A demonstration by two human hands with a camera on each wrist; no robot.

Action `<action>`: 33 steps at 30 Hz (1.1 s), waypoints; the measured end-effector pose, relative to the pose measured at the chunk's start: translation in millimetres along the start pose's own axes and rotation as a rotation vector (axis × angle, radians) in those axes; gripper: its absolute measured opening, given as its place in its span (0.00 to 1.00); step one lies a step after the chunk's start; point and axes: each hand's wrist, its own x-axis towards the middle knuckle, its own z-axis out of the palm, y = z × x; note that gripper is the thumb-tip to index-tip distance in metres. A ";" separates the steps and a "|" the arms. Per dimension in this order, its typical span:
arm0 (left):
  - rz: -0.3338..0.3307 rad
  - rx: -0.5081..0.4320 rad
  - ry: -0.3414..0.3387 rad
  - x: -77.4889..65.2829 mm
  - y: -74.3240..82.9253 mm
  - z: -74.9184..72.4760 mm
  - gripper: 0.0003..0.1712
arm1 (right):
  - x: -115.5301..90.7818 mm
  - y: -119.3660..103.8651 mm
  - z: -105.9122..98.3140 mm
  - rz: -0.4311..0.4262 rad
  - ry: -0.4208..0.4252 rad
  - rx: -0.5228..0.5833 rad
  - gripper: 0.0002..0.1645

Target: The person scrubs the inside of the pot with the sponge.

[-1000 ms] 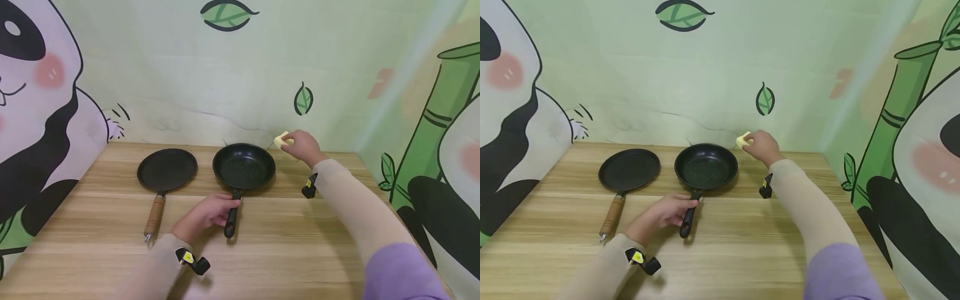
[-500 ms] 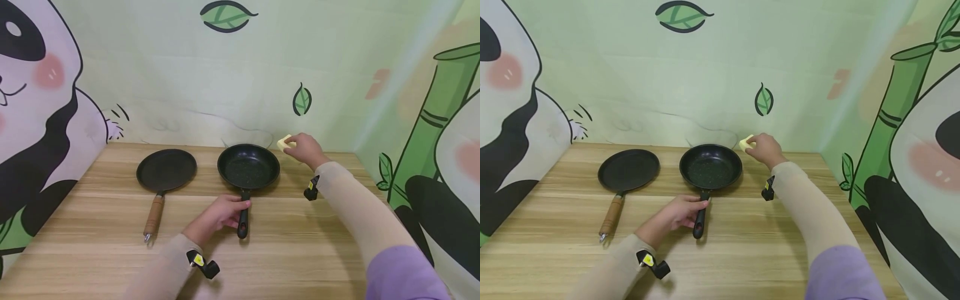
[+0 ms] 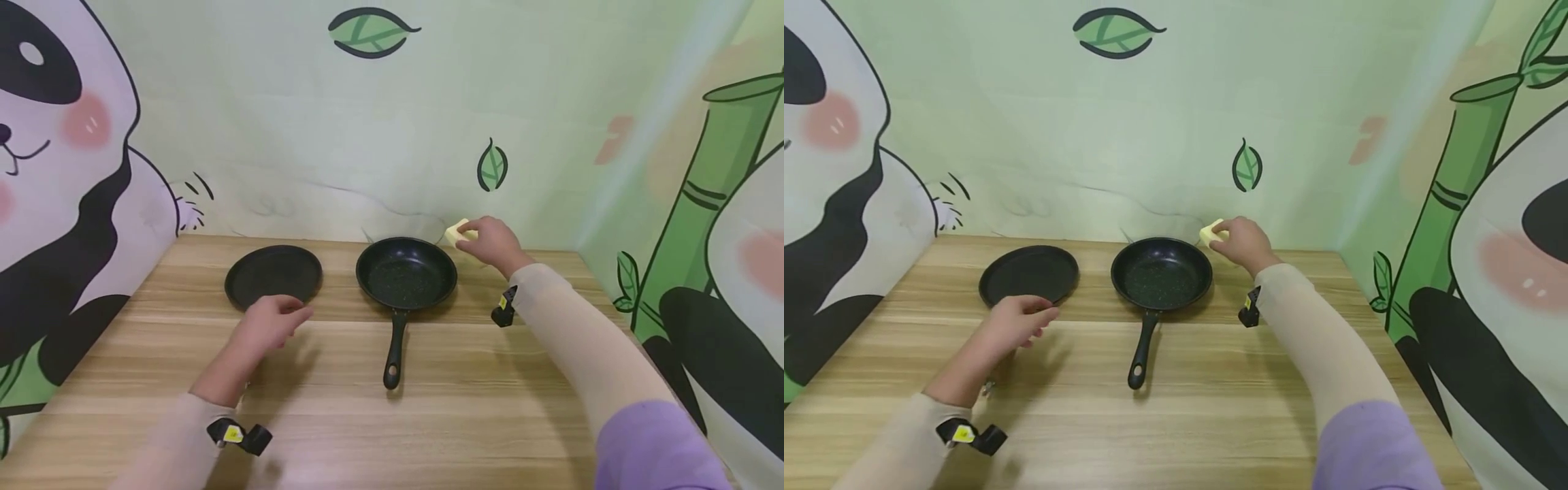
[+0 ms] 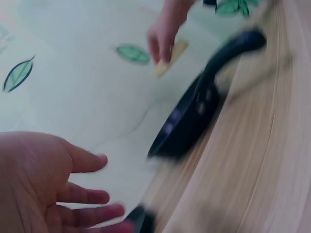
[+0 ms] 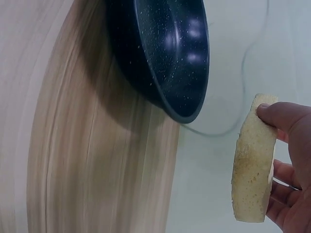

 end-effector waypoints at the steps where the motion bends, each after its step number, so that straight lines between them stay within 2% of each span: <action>1: -0.002 0.081 0.038 -3.7 -5.7 -8.8 0.29 | 0.3 -2.3 0.4 -0.004 0.002 0.000 0.28; 3: -0.018 0.201 0.089 -9.7 -16.5 -22.1 0.33 | 0.9 -7.4 1.3 -0.011 0.004 0.008 0.27; 6: -0.080 0.261 0.086 -13.0 -28.3 -31.5 0.41 | 2.9 -13.8 5.5 -0.019 0.004 0.024 0.27; 10: -0.140 0.259 0.062 -8.3 -41.8 -34.6 0.46 | 7.8 -23.3 16.0 -0.033 0.006 0.035 0.27; 14: -0.179 0.212 0.047 -2.8 -54.4 -35.0 0.46 | 13.0 -36.2 26.4 -0.040 -0.006 0.053 0.27; 17: -0.181 0.185 0.027 -0.8 -62.9 -32.3 0.33 | 15.3 -46.7 33.4 -0.033 -0.030 0.075 0.26; 20: -0.156 0.141 0.032 0.0 -68.8 -28.9 0.19 | 17.7 -57.4 40.7 -0.047 -0.042 0.083 0.26; 24: -0.122 0.128 0.050 -0.5 -71.3 -29.8 0.21 | 22.3 -71.7 51.0 -0.117 -0.034 0.081 0.25; 30: -0.171 0.127 -0.015 -3.7 -73.6 -38.5 0.14 | 27.9 -93.6 65.5 -0.185 -0.048 0.079 0.24; 33: -0.167 0.158 -0.037 -4.6 -75.7 -43.4 0.12 | 32.0 -106.5 74.5 -0.204 -0.049 0.080 0.24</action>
